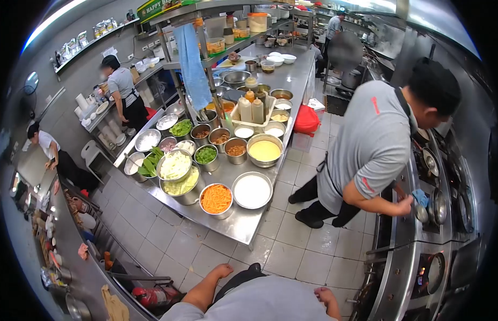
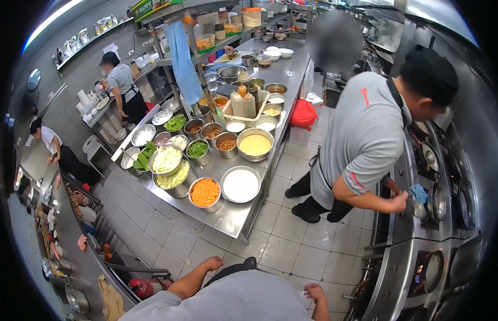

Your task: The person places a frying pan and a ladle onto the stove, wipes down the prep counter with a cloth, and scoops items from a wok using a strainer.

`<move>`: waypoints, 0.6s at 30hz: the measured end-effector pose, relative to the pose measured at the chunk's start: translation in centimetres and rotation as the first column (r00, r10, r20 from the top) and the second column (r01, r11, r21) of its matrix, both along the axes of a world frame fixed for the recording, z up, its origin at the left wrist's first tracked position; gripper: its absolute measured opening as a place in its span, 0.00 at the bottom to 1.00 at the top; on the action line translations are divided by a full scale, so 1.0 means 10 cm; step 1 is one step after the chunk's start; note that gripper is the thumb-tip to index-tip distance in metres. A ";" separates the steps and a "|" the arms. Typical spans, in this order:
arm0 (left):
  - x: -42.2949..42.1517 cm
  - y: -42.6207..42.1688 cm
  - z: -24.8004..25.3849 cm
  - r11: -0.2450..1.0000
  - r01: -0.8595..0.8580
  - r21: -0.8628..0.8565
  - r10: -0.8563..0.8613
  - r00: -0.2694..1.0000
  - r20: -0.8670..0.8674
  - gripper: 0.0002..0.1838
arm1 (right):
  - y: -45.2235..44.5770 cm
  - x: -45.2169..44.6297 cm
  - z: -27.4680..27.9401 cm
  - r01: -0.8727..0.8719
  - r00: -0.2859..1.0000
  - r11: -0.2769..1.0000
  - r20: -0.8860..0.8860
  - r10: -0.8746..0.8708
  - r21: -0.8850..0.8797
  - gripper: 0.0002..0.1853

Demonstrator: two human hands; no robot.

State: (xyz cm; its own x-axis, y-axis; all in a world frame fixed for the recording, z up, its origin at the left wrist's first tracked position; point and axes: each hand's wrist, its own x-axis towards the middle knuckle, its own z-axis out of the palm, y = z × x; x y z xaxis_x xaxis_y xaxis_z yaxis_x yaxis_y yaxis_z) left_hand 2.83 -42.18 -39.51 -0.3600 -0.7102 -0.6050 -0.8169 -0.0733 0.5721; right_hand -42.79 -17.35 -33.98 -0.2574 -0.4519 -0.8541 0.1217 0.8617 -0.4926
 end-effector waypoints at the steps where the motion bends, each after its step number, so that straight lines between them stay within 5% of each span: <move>1: 0.08 -0.04 -0.02 0.996 0.062 -0.065 -0.059 0.997 0.046 0.18 | -0.19 -0.04 -0.04 0.020 1.000 0.999 0.003 -0.020 -0.036 0.08; 6: 0.27 -0.12 0.05 0.995 0.097 0.022 -0.099 0.992 0.080 0.21 | -0.88 -0.03 0.04 -0.023 1.000 0.986 -0.016 0.021 -0.167 0.11; 8: 0.10 -0.21 0.50 0.890 -0.188 0.415 0.150 0.981 0.123 0.25 | -0.88 0.08 0.02 0.002 1.000 0.981 0.012 0.001 -0.194 0.10; 9: 0.01 -0.29 0.60 0.891 -0.182 0.416 0.139 0.981 0.133 0.25 | -0.87 0.10 0.03 0.003 1.000 0.991 0.026 0.001 -0.136 0.10; 11: -0.23 -0.42 0.74 0.708 -0.140 0.692 0.053 0.988 0.145 0.27 | -0.80 0.14 0.04 0.041 0.997 0.998 0.065 -0.037 -0.051 0.08; 15: -0.70 -0.42 1.44 0.646 -0.007 0.763 0.178 0.974 -0.142 0.25 | -0.58 0.11 0.05 -0.039 0.995 0.991 0.096 0.027 0.128 0.06; 17: -0.85 -0.52 1.49 0.816 0.301 0.493 -0.188 0.945 -0.267 0.24 | -0.50 -0.02 0.02 -0.070 0.995 0.983 0.087 0.055 0.169 0.08; 18: -0.95 -0.58 1.53 0.814 0.308 0.492 -0.195 0.944 -0.268 0.24 | -0.51 -0.11 -0.02 -0.093 0.994 0.976 0.079 0.079 0.199 0.10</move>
State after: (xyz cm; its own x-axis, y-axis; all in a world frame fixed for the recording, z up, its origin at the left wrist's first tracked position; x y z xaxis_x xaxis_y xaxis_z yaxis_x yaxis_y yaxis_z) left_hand -6.66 -48.01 -24.21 -0.6324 -0.1771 -0.7542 -0.7233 -0.2138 0.6567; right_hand -43.88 -22.40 -34.20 -0.1615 -0.2864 -0.9444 0.0708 0.9511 -0.3005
